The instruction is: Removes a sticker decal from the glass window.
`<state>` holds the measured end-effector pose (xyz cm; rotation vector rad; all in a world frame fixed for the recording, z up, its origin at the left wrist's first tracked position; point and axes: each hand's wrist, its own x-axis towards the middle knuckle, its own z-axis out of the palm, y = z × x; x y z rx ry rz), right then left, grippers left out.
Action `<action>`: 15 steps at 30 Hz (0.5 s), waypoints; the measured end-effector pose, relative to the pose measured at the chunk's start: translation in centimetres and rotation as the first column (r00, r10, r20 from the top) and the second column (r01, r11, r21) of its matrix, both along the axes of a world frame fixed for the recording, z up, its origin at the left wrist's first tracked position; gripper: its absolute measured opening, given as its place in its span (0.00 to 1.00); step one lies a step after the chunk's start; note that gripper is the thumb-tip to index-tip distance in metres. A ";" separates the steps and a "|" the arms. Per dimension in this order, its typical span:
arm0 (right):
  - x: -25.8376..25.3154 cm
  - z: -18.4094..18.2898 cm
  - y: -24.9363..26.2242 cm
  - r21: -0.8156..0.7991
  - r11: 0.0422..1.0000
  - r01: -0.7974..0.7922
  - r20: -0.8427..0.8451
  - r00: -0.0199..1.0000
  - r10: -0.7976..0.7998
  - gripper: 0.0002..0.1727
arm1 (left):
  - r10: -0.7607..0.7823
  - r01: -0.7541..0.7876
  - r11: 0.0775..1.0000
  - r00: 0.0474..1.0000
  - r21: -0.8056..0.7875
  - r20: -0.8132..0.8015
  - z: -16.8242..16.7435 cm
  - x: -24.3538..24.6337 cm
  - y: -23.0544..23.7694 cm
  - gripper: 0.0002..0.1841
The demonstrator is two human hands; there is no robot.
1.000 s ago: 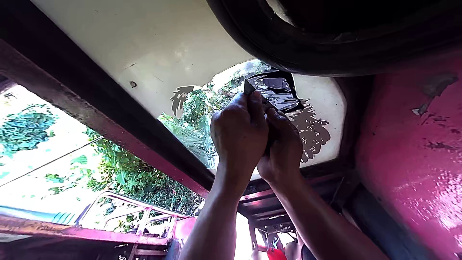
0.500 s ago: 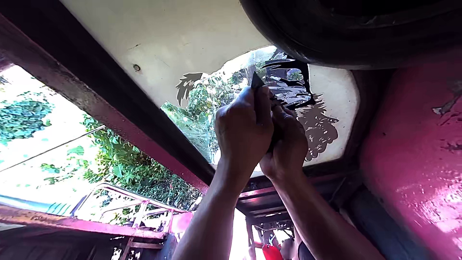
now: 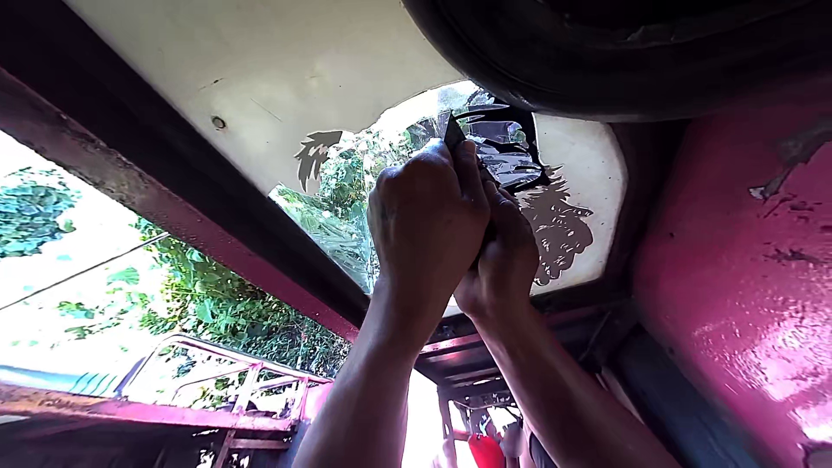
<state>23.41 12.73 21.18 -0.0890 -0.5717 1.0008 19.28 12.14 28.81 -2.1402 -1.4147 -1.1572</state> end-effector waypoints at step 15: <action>0.4 -0.9 0.3 0.054 0.997 -0.047 0.063 0.997 0.043 0.22 | -0.213 0.187 0.950 0.974 0.251 0.080 -2.6 -1.0 1.3 0.19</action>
